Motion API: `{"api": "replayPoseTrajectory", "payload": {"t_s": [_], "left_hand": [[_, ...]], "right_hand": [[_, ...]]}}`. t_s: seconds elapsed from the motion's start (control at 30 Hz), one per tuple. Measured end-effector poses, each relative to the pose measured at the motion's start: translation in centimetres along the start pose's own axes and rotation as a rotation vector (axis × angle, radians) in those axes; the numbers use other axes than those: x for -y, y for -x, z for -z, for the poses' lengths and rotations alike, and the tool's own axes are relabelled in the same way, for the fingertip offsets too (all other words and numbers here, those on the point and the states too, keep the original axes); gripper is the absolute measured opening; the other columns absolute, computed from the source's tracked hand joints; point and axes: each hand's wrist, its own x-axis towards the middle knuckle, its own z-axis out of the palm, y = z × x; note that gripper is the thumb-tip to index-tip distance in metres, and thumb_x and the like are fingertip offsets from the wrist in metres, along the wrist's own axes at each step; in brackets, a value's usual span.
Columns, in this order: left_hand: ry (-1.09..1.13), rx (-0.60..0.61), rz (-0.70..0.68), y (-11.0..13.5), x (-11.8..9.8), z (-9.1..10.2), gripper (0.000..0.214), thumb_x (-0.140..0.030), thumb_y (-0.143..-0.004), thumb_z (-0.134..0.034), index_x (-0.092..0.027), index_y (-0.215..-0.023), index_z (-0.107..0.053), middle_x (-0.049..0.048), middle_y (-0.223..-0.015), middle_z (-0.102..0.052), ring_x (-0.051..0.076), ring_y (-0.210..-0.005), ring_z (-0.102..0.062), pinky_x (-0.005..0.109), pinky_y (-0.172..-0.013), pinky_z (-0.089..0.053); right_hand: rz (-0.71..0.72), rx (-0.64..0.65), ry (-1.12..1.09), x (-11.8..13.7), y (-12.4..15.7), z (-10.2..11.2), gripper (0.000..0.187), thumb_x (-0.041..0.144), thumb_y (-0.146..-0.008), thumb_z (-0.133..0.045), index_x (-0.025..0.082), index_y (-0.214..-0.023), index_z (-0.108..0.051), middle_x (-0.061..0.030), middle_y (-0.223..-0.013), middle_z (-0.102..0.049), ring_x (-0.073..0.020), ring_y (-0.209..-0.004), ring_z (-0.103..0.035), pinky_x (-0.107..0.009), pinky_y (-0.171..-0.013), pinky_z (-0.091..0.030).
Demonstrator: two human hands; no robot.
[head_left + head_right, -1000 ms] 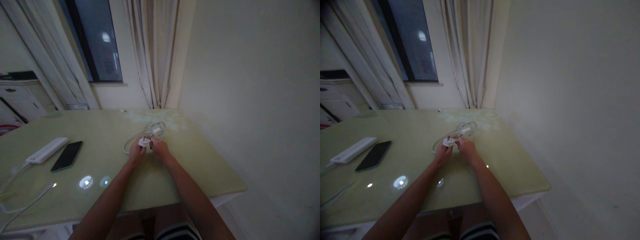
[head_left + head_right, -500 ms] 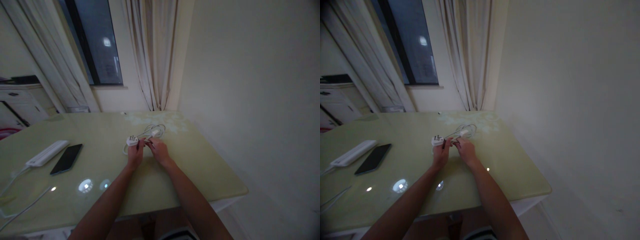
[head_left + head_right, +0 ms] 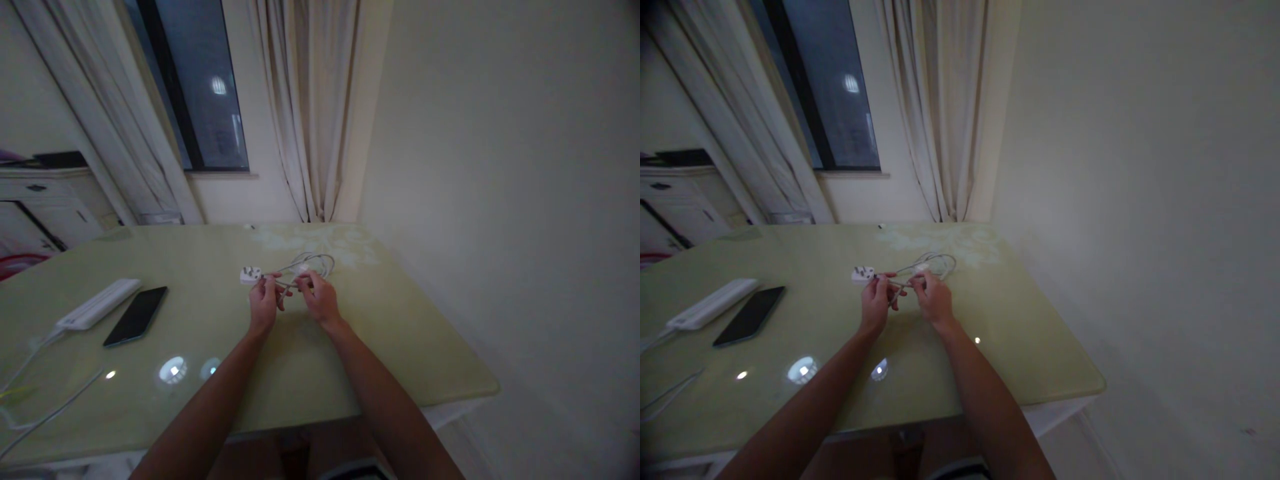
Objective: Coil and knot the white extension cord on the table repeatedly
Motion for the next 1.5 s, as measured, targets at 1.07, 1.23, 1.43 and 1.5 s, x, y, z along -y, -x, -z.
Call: {"api": "replayPoseTrajectory", "payload": {"t_s": [1.07, 1.23, 1.43, 1.5], "left_hand": [[-0.671, 0.099, 0.073, -1.2, -0.3, 1.0, 0.074, -0.072, -0.093, -0.031, -0.017, -0.060, -0.070, 0.0089, -0.061, -0.070, 0.021, -0.059, -0.063, 0.029, -0.058, -0.042], [-0.851, 0.117, 0.144, -1.4, -0.7, 1.6, 0.068, -0.076, -0.087, -0.043, -0.021, -0.059, -0.072, 0.0073, -0.063, -0.072, 0.024, -0.064, -0.066, 0.029, -0.059, -0.039], [-0.826, 0.104, 0.045, -1.5, 0.2, 1.7, 0.059, -0.074, -0.086, -0.049, -0.021, -0.065, -0.062, 0.0025, -0.058, -0.066, 0.020, -0.057, -0.062, 0.027, -0.057, -0.036], [-0.780, 0.063, 0.016, -1.5, 0.5, 1.6, 0.053, -0.073, -0.085, -0.054, -0.021, -0.073, -0.059, 0.0001, -0.057, -0.064, 0.018, -0.055, -0.059, 0.026, -0.057, -0.036]], "right_hand": [[-0.112, -0.282, -0.638, 0.0, -0.2, -2.3, 0.037, 0.054, -0.093, -0.057, 0.018, -0.086, -0.065, -0.0054, -0.083, -0.070, -0.0168, -0.076, -0.063, -0.026, -0.068, -0.048], [-0.016, -0.227, -0.493, -0.2, 0.1, -1.5, 0.031, 0.049, -0.097, -0.057, 0.019, -0.091, -0.064, -0.0046, -0.086, -0.072, -0.0153, -0.071, -0.062, -0.024, -0.062, -0.044], [-0.032, -0.256, -0.437, -0.5, 0.1, -1.6, 0.032, 0.049, -0.096, -0.056, 0.019, -0.086, -0.061, -0.0022, -0.076, -0.067, -0.0144, -0.066, -0.059, -0.024, -0.060, -0.042], [-0.043, -0.290, -0.408, -0.5, 0.1, -1.7, 0.033, 0.050, -0.096, -0.055, 0.020, -0.084, -0.058, -0.0003, -0.072, -0.063, -0.0139, -0.063, -0.057, -0.024, -0.060, -0.041]]}}
